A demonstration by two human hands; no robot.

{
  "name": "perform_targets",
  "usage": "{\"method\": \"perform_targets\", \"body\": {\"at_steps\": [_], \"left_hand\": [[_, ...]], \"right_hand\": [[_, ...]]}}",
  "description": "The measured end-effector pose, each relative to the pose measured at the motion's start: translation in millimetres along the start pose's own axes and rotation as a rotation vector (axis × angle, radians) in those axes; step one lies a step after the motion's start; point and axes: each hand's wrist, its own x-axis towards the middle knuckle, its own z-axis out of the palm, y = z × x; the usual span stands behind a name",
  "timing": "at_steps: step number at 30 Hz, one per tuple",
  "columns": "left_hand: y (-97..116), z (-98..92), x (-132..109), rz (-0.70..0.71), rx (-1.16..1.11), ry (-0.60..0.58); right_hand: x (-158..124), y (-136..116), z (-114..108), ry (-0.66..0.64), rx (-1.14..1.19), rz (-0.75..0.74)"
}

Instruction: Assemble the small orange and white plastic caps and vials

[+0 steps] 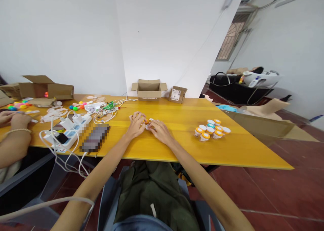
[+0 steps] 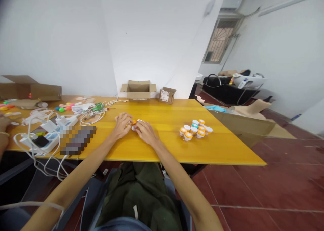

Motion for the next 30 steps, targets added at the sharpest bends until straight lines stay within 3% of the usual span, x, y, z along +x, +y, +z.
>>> {"method": "perform_targets", "body": {"at_steps": [12, 30], "left_hand": [[0.1, 1.1, 0.9, 0.01, -0.002, -0.033], [-2.4, 3.1, -0.5, 0.156, -0.061, -0.162]], "right_hand": [[1.8, -2.1, -3.8, -0.123, -0.044, 0.032], [-1.6, -6.2, -9.6, -0.133, -0.057, 0.07]]}}
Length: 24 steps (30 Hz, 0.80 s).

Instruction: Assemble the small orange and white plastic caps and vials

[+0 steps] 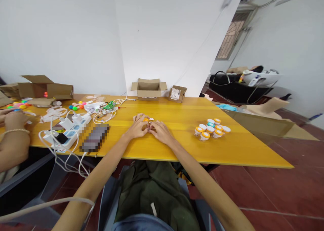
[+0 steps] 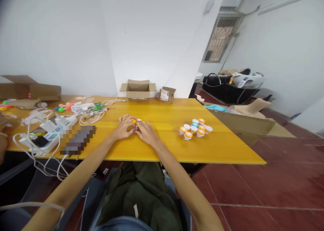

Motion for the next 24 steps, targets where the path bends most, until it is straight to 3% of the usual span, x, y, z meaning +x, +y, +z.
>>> {"method": "perform_targets", "body": {"at_steps": [24], "left_hand": [[0.5, -3.2, 1.0, 0.001, -0.023, -0.035]], "right_hand": [[-0.6, -4.2, -2.1, 0.025, 0.059, 0.089]]}}
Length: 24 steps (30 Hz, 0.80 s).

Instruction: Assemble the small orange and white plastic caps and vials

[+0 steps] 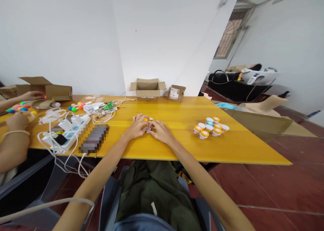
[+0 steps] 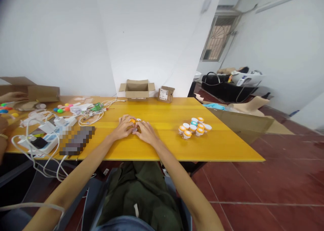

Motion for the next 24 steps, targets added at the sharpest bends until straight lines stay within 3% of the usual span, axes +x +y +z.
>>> {"method": "perform_targets", "body": {"at_steps": [12, 24], "left_hand": [[0, -0.8, 0, -0.015, -0.01, -0.017], [1, -1.3, 0, -0.004, -0.015, -0.007]], "right_hand": [[0, 11, 4, 0.18, 0.051, 0.099], [0, 13, 9, 0.065, 0.04, 0.024]]}}
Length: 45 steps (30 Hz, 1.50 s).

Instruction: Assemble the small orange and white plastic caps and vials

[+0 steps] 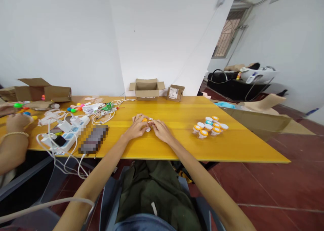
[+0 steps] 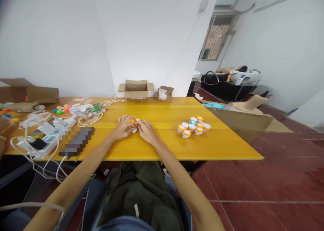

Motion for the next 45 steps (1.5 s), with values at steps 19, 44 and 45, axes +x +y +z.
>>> {"method": "perform_targets", "body": {"at_steps": [19, 44, 45], "left_hand": [[-0.4, 0.2, 0.5, 0.001, 0.001, -0.005], [-5.9, -0.1, 1.0, -0.154, 0.082, 0.218], [-6.5, -0.1, 1.4, -0.175, 0.087, 0.24]], "right_hand": [[0.4, 0.6, -0.9, 0.029, -0.021, 0.008], [2.7, 2.8, -6.1, 0.141, -0.2, 0.213], [2.5, 3.4, -6.4, 0.143, -0.206, 0.209]]}}
